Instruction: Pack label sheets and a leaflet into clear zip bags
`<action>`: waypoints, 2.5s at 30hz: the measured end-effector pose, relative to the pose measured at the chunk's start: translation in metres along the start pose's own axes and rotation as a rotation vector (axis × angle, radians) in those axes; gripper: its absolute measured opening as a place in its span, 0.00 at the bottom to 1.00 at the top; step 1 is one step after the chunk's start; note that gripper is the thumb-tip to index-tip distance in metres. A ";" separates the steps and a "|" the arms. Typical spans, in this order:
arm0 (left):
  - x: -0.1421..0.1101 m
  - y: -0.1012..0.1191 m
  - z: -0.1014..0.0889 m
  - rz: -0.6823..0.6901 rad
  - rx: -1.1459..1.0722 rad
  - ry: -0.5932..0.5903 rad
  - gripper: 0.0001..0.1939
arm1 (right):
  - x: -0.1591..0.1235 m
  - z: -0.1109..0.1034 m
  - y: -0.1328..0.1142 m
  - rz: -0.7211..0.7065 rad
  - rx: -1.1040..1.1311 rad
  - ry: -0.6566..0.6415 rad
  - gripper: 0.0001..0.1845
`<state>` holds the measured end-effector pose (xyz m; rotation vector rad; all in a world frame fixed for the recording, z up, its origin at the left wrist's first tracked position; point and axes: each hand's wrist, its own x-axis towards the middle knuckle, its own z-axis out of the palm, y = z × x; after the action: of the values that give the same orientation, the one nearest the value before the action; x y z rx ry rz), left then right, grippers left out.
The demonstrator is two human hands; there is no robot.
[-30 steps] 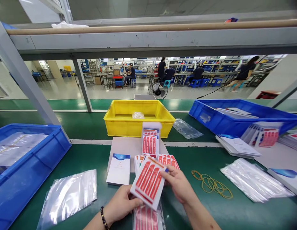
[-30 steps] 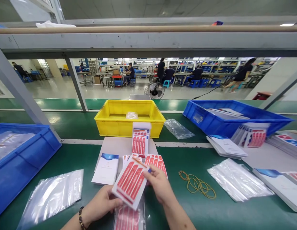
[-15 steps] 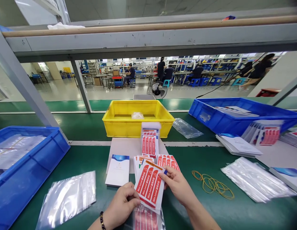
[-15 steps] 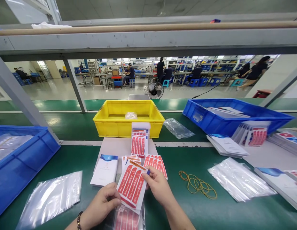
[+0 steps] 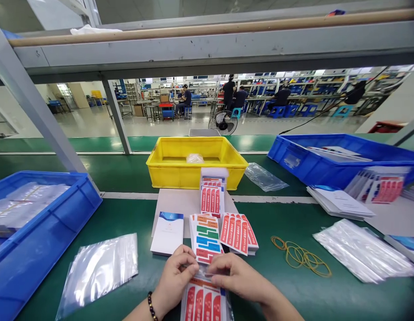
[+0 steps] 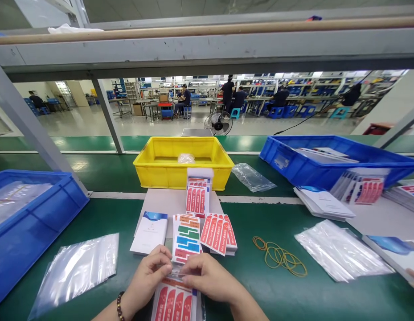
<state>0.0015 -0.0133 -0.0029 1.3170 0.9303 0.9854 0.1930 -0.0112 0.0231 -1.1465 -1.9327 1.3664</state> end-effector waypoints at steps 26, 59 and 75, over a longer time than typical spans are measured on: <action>0.000 -0.002 0.007 -0.205 0.073 -0.095 0.12 | 0.003 0.021 0.000 -0.019 -0.211 0.092 0.08; -0.057 0.041 -0.084 -0.323 0.954 0.160 0.16 | 0.010 0.042 0.009 -0.271 -0.128 0.191 0.23; 0.001 0.009 0.003 -0.258 0.291 0.073 0.15 | 0.007 0.057 0.016 -0.222 -0.477 0.193 0.19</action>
<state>0.0040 -0.0130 0.0065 1.3644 1.3015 0.7202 0.1507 -0.0313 -0.0134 -1.1741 -2.2240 0.6689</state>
